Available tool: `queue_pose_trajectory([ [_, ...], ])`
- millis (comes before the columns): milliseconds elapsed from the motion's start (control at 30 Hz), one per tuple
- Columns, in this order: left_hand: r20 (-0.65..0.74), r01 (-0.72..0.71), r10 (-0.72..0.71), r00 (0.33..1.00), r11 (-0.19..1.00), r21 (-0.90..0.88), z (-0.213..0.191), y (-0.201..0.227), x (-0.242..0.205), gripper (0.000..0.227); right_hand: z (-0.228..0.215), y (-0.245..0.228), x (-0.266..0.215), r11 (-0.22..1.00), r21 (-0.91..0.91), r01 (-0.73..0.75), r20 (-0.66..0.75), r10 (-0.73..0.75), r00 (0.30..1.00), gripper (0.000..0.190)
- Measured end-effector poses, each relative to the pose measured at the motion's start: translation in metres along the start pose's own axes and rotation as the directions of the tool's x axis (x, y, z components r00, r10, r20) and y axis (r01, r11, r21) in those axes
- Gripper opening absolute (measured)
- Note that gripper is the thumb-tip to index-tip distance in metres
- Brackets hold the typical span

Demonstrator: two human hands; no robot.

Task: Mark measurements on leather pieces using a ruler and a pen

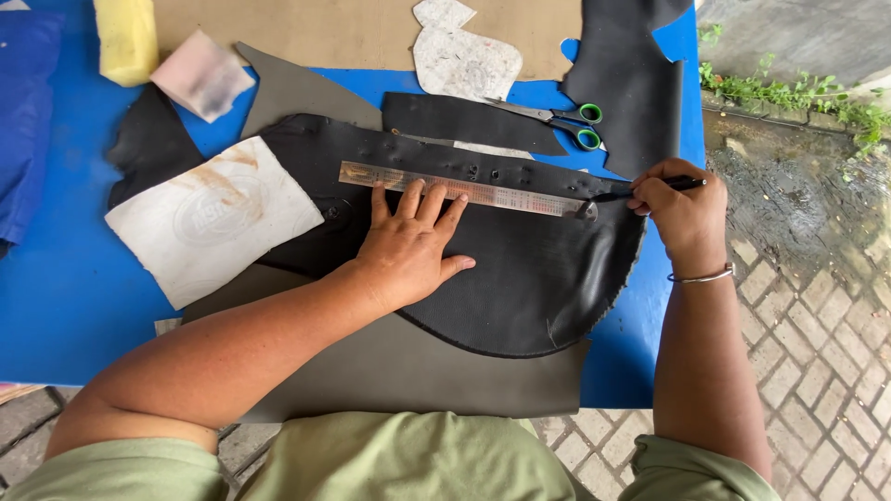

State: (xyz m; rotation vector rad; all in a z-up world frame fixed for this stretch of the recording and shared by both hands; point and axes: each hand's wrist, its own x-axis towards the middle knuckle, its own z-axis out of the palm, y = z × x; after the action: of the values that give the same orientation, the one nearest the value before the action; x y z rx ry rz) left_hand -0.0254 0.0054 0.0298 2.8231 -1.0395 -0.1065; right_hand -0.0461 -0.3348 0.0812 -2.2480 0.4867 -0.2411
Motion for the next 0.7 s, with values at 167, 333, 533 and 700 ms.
queue_pose_trajectory([
  [167, -0.132, -0.006, 0.017, 0.991, 0.997, 0.083, 0.013, -0.003, -0.001, 0.086, 0.01, -0.038, -0.004, 0.997, -0.054, 0.052, 0.006, -0.052, 0.999, 0.02],
  [333, -0.003, -0.029, 0.029, 1.0, 0.999, -0.017, 0.001, 0.002, -0.008, 0.082, 0.057, -0.077, -0.007, 0.962, 0.198, 0.19, 0.097, -0.212, 0.972, 0.013],
  [533, -0.066, -0.024, 0.024, 0.998, 1.0, -0.005, 0.002, 0.002, -0.011, 0.086, 0.137, -0.145, -0.015, 0.849, 0.489, 0.198, 0.29, -0.372, 0.882, 0.011],
  [700, 0.018, -0.005, 0.005, 1.0, 1.0, -0.015, -0.001, 0.001, -0.009, 0.089, 0.191, -0.157, -0.007, 0.865, 0.379, 0.328, 0.38, -0.469, 0.797, 0.01],
])
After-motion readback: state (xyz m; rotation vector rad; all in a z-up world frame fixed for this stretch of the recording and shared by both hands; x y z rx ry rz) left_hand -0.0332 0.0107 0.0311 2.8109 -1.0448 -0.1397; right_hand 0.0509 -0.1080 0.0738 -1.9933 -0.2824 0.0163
